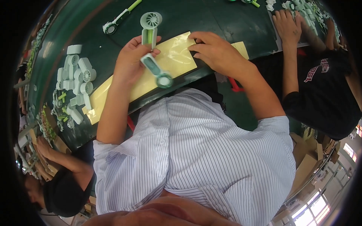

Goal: The person assembles small portable fans by hand on a production line, combining fan housings, fan blades, motor components, and plastic casings to create finished fans.

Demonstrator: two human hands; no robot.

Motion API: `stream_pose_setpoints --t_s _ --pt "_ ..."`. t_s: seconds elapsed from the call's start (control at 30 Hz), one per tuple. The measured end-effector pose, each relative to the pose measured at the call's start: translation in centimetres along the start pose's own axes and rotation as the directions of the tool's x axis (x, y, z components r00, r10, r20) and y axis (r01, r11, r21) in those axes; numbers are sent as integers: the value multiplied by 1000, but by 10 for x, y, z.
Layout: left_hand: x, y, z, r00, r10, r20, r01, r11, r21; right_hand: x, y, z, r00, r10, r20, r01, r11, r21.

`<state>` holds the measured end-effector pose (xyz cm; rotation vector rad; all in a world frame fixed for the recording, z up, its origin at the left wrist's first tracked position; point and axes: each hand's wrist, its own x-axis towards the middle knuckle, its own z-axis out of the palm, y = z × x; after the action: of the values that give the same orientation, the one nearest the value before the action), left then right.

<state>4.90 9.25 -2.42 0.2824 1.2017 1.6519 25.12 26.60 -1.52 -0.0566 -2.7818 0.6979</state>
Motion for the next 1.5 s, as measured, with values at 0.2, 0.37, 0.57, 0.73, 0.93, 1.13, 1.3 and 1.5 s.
stream_pose_setpoints --t_s 0.2,0.37,0.57,0.73,0.93,1.13,1.3,1.5 --pt "-1 -9 5 993 104 -63 -96 988 117 -15 12 12 982 -14 -188 24 998 50" --pt "3 -5 3 988 123 -94 -109 985 135 10 11 16 964 119 -237 -85 986 146" --pt "3 -11 4 983 150 -107 -129 975 180 12 8 10 901 165 -401 19 908 418" --pt "4 -10 -1 988 124 -87 -105 975 194 50 -27 -9 903 416 -110 -197 626 755" --pt "3 -10 2 987 131 -98 -115 982 152 101 -24 6 995 91 -44 -73 950 303" --pt "8 -23 -7 976 191 -103 -176 974 145 105 -19 3 997 67 28 -72 967 243" --pt "5 -15 -2 978 174 -114 -156 976 151 107 -15 3 982 136 127 -170 937 307" --pt "6 -15 -6 983 140 -118 -128 986 103 101 -9 23 981 -162 -105 154 985 -83"
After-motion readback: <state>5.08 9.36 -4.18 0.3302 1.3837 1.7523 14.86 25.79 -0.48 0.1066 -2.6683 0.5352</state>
